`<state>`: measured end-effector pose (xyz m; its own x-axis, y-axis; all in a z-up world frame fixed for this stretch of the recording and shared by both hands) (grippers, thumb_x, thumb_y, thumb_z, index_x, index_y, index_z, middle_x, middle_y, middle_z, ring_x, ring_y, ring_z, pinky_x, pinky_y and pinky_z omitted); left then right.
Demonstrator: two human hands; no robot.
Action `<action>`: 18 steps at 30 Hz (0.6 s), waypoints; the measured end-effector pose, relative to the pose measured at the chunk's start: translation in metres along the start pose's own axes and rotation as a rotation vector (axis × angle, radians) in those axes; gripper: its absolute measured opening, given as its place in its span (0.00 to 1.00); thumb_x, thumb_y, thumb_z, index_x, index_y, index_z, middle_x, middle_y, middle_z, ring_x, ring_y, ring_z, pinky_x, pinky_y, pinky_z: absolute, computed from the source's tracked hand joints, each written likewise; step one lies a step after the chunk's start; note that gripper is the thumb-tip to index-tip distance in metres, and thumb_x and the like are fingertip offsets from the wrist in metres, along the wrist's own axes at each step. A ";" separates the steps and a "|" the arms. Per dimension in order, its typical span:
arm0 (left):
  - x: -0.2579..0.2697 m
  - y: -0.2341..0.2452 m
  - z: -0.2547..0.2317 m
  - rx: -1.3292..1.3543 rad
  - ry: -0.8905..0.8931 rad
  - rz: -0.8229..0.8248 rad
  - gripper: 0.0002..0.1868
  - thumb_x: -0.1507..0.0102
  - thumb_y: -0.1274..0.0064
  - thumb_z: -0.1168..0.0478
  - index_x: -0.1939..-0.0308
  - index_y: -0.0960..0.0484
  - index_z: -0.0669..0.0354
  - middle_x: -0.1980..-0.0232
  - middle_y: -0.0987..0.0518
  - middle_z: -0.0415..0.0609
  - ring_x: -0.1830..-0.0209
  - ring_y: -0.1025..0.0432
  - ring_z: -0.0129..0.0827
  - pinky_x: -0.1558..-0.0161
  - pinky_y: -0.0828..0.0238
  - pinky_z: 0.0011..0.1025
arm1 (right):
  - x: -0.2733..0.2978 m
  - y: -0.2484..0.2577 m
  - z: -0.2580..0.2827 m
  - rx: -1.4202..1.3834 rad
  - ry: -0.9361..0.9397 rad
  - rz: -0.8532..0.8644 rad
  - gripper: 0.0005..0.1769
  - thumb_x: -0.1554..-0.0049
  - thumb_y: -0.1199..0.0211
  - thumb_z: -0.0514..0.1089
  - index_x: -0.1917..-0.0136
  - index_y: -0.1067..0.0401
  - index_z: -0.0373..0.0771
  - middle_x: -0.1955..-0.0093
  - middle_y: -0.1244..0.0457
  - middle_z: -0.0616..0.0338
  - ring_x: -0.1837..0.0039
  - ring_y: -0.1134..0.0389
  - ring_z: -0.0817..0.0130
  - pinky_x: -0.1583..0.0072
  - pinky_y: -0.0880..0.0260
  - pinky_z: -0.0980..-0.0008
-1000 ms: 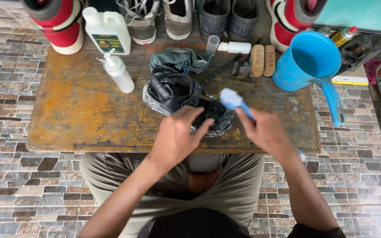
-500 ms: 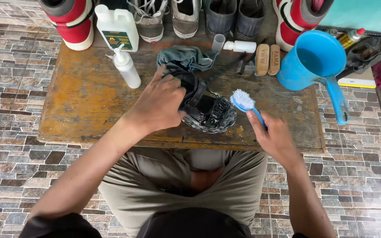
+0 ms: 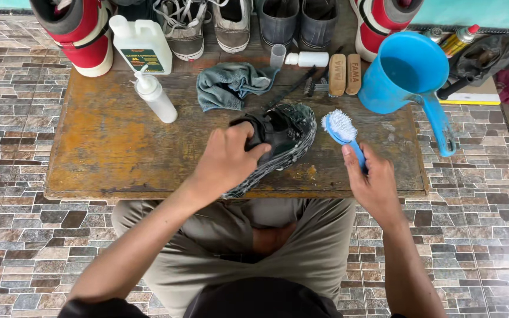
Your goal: The person scrubs a black sneaker with a blue brush and soapy water, repeatedly dipping the brush into a blue pitcher and applying cleaning solution from a white bottle. The person rotates the shoe to clean different areas including the sole, upper, and interior.
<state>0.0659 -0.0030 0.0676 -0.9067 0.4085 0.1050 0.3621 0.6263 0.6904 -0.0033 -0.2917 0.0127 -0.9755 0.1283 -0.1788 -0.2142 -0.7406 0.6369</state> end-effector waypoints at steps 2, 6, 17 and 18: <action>0.007 -0.004 -0.011 -0.040 0.007 0.046 0.14 0.32 0.39 0.59 0.54 0.18 0.70 0.71 0.22 0.55 0.76 0.26 0.39 0.66 0.30 0.34 | 0.004 -0.003 -0.002 -0.022 -0.013 0.000 0.24 0.25 0.44 0.52 0.61 0.31 0.37 0.79 0.46 0.49 0.74 0.46 0.65 0.66 0.44 0.65; 0.011 -0.028 -0.010 -0.261 -0.048 0.140 0.25 0.34 0.41 0.63 0.37 0.23 0.76 0.63 0.17 0.61 0.65 0.20 0.50 0.50 0.33 0.46 | 0.014 -0.014 0.003 -0.072 -0.019 0.034 0.26 0.25 0.45 0.52 0.62 0.30 0.38 0.80 0.44 0.54 0.76 0.45 0.67 0.66 0.44 0.69; -0.010 -0.030 0.005 0.081 0.122 -0.177 0.21 0.36 0.31 0.53 0.68 0.19 0.69 0.78 0.22 0.58 0.75 0.21 0.46 0.70 0.26 0.40 | 0.045 -0.055 -0.005 -0.154 -0.115 0.070 0.29 0.23 0.54 0.53 0.64 0.32 0.41 0.78 0.48 0.63 0.76 0.51 0.72 0.67 0.49 0.71; -0.013 -0.031 0.012 0.266 0.135 -0.190 0.20 0.35 0.33 0.54 0.70 0.20 0.67 0.79 0.22 0.56 0.76 0.23 0.39 0.70 0.27 0.35 | 0.044 -0.055 0.001 -0.174 -0.098 0.068 0.29 0.24 0.54 0.52 0.66 0.33 0.42 0.79 0.49 0.64 0.77 0.52 0.74 0.68 0.50 0.72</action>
<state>0.0687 -0.0195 0.0360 -0.9772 0.1882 0.0984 0.2121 0.8411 0.4976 -0.0349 -0.2446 -0.0298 -0.9894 0.1315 -0.0609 -0.1442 -0.8512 0.5046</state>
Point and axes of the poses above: each hand's wrist, its own x-axis away from the middle knuckle, its own y-axis out of the back of the hand, z = x × y, the point moved 6 cm from there along -x, towards the middle knuckle
